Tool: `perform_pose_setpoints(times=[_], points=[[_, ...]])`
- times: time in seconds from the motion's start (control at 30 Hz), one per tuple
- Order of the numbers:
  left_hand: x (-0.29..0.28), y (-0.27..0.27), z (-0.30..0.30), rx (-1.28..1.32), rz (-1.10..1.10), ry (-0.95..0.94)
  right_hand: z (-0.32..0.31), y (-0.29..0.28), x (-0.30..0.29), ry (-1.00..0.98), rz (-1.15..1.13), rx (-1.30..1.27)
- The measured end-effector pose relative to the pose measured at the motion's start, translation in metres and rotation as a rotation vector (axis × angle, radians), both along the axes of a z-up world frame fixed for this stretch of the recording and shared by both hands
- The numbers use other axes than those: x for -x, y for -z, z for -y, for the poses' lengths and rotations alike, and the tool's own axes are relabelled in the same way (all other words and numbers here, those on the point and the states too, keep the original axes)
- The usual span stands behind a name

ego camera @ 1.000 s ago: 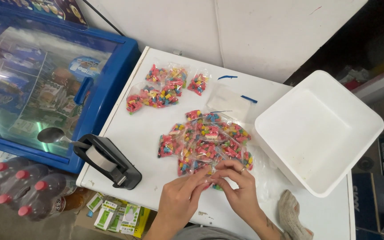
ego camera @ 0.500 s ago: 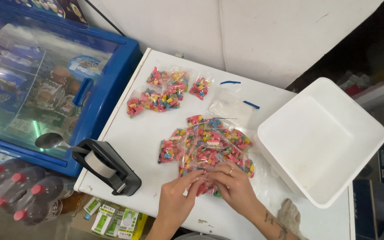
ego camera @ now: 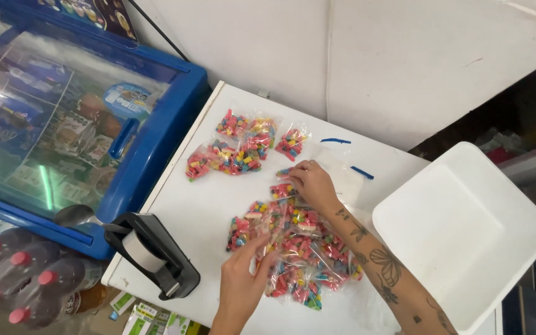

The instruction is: The person is organizing and handling small plastic bags filled with colorful candies on a white counter in a store environment.

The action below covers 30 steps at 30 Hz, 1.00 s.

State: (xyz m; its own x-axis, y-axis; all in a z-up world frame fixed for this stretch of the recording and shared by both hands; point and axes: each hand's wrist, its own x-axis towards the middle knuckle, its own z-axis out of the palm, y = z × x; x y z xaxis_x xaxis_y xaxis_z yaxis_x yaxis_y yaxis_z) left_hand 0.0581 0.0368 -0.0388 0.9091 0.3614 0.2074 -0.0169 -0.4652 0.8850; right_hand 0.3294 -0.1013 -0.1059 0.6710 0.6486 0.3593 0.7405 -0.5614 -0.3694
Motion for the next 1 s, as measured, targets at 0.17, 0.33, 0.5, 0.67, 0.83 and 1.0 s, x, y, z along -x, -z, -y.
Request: perform_pose_setpoints(times=[0.17, 0.33, 0.5, 0.67, 0.83, 1.0], points=[[0.011, 0.001, -0.010, 0.154, -0.191, 0.009, 0.003, -0.023, 0.003, 0.000, -0.288, 0.427], [0.015, 0.015, -0.010, 0.183, -0.134, -0.039, -0.014, -0.025, -0.050, 0.312, -0.462, -0.030], [0.015, 0.022, -0.006, 0.144, -0.102, -0.065, -0.046, -0.018, -0.092, 0.779, -0.911, -0.273], [0.020, 0.032, -0.009, 0.155, -0.112, -0.104, -0.039, 0.007, -0.087, 0.720, -0.770, -0.581], [0.009, 0.009, -0.010, 0.166, -0.133, -0.039, -0.006, -0.046, -0.028, 0.282, -0.473, -0.447], [-0.028, -0.033, -0.002, 0.068, 0.056, -0.047, 0.024, -0.145, 0.062, 0.017, -0.400, -0.320]])
